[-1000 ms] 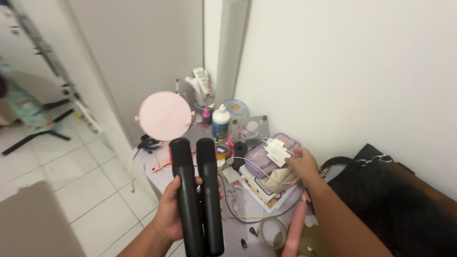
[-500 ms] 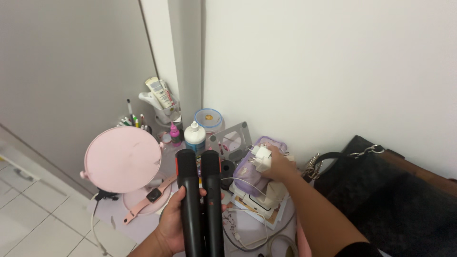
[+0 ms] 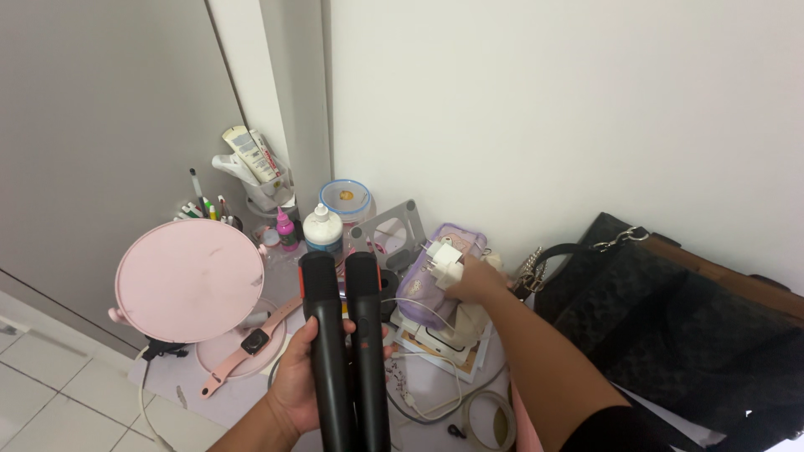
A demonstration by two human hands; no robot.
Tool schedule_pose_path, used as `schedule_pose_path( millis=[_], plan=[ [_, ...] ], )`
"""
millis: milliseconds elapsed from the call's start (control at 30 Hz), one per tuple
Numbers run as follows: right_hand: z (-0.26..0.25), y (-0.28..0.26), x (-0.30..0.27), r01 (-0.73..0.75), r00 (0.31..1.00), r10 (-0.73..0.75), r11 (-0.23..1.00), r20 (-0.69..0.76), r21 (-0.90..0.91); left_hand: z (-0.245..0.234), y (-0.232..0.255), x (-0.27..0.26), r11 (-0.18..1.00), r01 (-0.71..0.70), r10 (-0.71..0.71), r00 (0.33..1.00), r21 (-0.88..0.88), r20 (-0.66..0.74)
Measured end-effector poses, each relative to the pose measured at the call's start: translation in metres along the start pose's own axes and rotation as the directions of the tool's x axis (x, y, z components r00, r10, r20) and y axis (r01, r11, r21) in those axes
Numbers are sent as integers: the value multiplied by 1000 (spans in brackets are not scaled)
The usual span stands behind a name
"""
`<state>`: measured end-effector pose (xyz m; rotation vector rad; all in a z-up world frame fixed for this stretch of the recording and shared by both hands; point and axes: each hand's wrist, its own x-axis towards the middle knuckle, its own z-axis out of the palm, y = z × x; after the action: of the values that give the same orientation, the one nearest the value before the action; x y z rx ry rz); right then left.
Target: The person unplugs a charger from a wall socket, gathers a power cable from a storage cart, unplugs a cable from a portable speaker, and carries two wireless microphones and chargers through the home. They collect a charger from a vanity table and bring the microphones and chargers to a dining table, arranging them and plugging a charger into a power strip.
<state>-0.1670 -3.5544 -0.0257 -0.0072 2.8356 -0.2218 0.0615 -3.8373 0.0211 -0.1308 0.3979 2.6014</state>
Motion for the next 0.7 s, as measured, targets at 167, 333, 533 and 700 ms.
schedule_pose_path(
  millis=[167, 333, 533, 700],
  plan=[
    [-13, -13, -7, 57, 995, -44, 989, -94, 136, -4, 0, -9, 998, -66, 66, 997, 4, 32],
    [-25, -33, -11, 176, 983, -171, 980, -59, 90, -8, 5, -26, 993, -116, 114, 989, 12, 91],
    [-21, -33, -2, 172, 979, -156, 977, -130, 122, -16, 19, -48, 983, -180, 177, 983, 42, 48],
    [-14, -25, 12, 201, 975, -192, 976, -110, 79, -17, 28, -63, 956, -287, 280, 954, 57, 110]
  ],
)
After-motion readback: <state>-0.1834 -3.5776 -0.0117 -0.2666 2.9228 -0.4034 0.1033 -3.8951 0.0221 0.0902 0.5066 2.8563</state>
